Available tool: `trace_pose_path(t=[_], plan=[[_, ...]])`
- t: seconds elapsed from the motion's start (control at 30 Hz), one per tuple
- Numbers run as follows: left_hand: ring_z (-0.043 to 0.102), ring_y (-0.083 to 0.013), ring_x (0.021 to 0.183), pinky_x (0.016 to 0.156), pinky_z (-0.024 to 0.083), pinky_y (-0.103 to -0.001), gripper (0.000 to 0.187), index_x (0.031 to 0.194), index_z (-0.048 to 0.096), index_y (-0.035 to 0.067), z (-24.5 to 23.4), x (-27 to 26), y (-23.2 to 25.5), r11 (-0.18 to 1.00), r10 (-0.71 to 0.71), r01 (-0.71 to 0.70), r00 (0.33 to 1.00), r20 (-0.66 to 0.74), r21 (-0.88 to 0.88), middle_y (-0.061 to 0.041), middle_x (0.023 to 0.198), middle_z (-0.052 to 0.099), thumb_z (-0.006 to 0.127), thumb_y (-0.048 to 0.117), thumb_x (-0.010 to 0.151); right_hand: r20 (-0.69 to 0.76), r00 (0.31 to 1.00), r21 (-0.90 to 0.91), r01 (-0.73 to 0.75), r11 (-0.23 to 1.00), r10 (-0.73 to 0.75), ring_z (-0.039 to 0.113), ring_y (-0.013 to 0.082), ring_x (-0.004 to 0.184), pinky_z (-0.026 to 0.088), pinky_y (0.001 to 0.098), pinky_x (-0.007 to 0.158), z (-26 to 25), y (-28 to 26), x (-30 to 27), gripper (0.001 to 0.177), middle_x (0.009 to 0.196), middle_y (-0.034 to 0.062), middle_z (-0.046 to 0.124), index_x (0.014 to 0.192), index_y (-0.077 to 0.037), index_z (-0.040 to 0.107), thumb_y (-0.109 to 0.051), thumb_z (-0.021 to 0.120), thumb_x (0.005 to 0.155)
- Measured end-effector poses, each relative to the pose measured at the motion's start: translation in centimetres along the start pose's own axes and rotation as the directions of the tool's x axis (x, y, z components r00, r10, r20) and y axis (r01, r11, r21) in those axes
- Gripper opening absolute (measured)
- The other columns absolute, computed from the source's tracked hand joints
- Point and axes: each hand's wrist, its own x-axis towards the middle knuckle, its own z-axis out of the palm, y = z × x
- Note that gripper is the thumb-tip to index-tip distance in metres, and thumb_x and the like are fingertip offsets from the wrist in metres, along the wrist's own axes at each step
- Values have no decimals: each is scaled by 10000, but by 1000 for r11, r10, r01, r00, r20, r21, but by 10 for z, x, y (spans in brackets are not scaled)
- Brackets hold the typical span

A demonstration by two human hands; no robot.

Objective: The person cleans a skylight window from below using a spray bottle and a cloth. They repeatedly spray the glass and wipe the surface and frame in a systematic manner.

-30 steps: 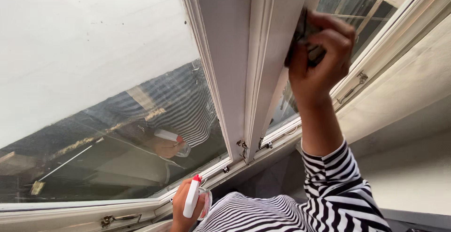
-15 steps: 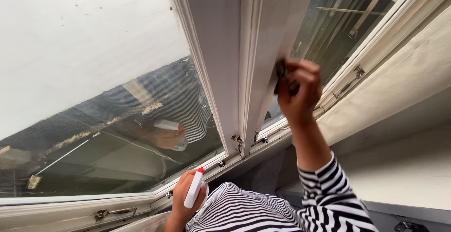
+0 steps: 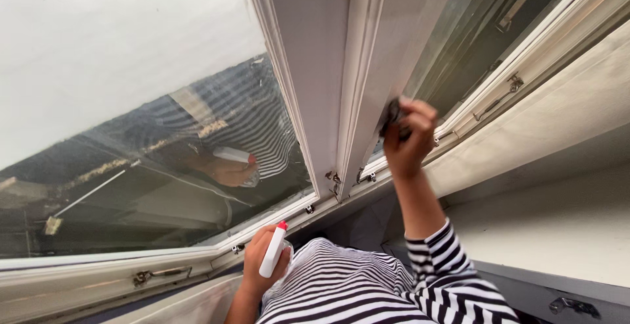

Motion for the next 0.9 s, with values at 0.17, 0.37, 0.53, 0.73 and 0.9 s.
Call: trace_pose_path(t=[0.17,0.37,0.53,0.73,0.9], plan=[[690,-302,844,747,562,-359,259,1018,676,0,0,1,3,998,-61,61,998,4,-10,-154,1005,686,741,68,776,270,959,-80,-68,994,87,660,307,1045,562,410,896,-15,6,-102,260,1132,91,671,1000,-73,514,50,700,867],[699,-298,877,773,560,-354,275,1036,668,3,5,7,8,1000,-13,13,1000,24,4,-154,1047,693,745,74,780,325,942,-59,-70,996,86,670,279,1067,567,397,910,-20,20,-125,295,1139,48,692,1001,-78,538,77,732,842],[700,-292,880,759,563,-352,270,1028,665,-7,7,3,8,1000,-27,27,999,20,-7,-154,1056,694,743,70,781,369,928,-123,-3,992,48,672,286,1049,554,410,904,-20,17,-129,297,1128,38,696,997,-95,565,63,746,821],[695,-290,897,784,566,-357,288,1053,665,-13,5,-4,6,999,-41,41,999,8,12,-149,1052,693,735,55,782,373,918,-87,-109,990,134,658,288,1051,550,414,907,-30,19,-141,278,1152,39,692,1001,-72,548,48,740,840],[706,-297,920,805,571,-362,348,1118,669,-27,2,-9,7,999,-46,46,999,-19,23,-153,1060,700,726,55,785,359,929,-129,-43,991,87,660,306,1054,558,417,909,-22,17,-141,270,1124,59,691,1003,-74,562,69,712,830]])
